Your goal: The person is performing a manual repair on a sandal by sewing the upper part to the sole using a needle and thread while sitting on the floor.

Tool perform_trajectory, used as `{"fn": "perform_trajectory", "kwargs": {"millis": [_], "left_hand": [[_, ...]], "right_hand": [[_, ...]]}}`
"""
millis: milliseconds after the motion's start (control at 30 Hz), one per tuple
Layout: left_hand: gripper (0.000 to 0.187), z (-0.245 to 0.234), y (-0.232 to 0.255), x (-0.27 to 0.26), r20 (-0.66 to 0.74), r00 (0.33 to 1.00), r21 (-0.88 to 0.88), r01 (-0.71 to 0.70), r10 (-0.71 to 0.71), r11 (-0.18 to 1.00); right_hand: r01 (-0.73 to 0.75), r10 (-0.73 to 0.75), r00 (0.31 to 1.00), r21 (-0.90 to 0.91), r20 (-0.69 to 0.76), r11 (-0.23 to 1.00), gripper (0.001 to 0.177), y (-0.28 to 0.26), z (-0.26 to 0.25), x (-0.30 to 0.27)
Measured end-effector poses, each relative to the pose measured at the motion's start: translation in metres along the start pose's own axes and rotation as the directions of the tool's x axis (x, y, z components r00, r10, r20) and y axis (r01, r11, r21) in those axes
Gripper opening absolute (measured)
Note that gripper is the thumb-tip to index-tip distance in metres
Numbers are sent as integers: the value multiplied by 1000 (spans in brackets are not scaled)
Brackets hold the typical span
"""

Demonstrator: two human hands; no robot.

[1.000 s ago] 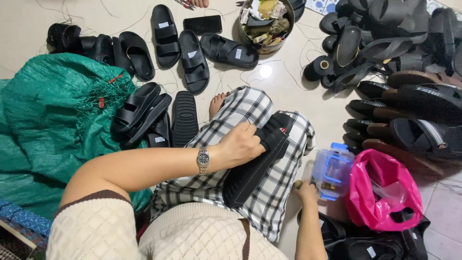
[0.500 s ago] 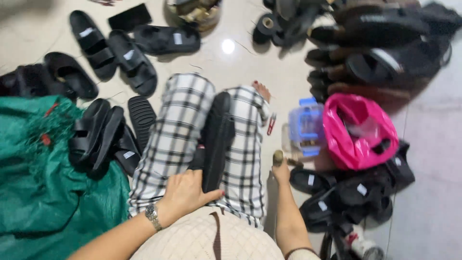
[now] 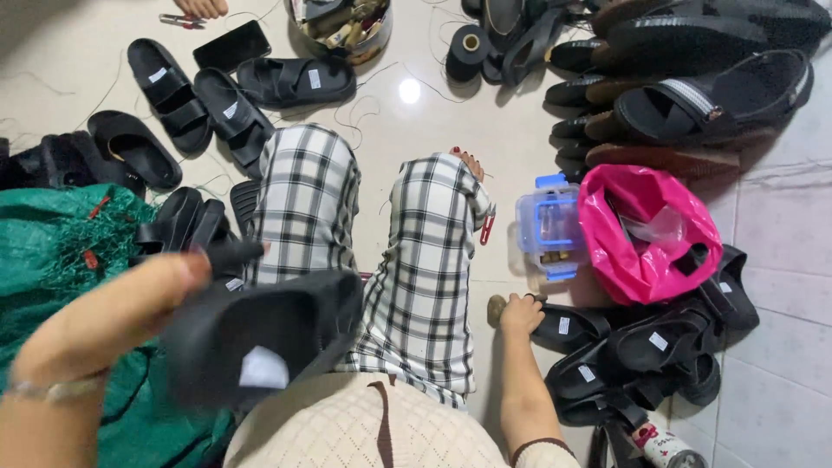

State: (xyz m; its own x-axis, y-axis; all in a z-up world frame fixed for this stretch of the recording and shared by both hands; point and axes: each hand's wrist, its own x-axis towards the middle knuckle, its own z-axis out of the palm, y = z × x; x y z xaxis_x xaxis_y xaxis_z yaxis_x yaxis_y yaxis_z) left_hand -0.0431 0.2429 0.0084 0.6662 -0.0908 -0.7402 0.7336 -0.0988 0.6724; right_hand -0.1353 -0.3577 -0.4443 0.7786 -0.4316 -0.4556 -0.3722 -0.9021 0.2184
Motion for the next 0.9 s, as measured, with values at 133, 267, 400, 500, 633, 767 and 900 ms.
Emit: {"fn": "perform_trajectory", "kwargs": {"millis": [133, 267, 400, 500, 633, 767, 900], "left_hand": [[32, 44, -17, 44, 411, 860, -571, -15, 301, 821], [56, 104, -22, 31, 5, 994, 438, -103, 112, 893], [67, 125, -54, 35, -102, 941, 888, -61, 324, 455], [51, 132, -81, 47, -81, 812, 858, -239, 578, 456], [52, 139, -84, 66, -132, 598, 825, -377, 791, 422], [45, 146, -37, 81, -234, 477, 835, -347, 847, 426], [34, 159, -11, 116, -176, 443, 862, -362, 879, 355]], "right_hand": [[132, -139, 987, -86, -86, 988, 25, 1, -3, -4], [316, -311, 949, -146, 56, 937, 27, -5, -21, -19], [185, -209, 966, 154, 155, 971, 23, -28, -58, -33], [-46, -81, 932, 337, 353, 940, 28, -33, -50, -16], [36, -147, 931, 315, 335, 948, 40, -41, -66, -29], [45, -157, 898, 269, 410, 962, 60, -35, -57, -29], [-78, -77, 937, 420, 340, 904, 72, -31, -56, -24]]}}
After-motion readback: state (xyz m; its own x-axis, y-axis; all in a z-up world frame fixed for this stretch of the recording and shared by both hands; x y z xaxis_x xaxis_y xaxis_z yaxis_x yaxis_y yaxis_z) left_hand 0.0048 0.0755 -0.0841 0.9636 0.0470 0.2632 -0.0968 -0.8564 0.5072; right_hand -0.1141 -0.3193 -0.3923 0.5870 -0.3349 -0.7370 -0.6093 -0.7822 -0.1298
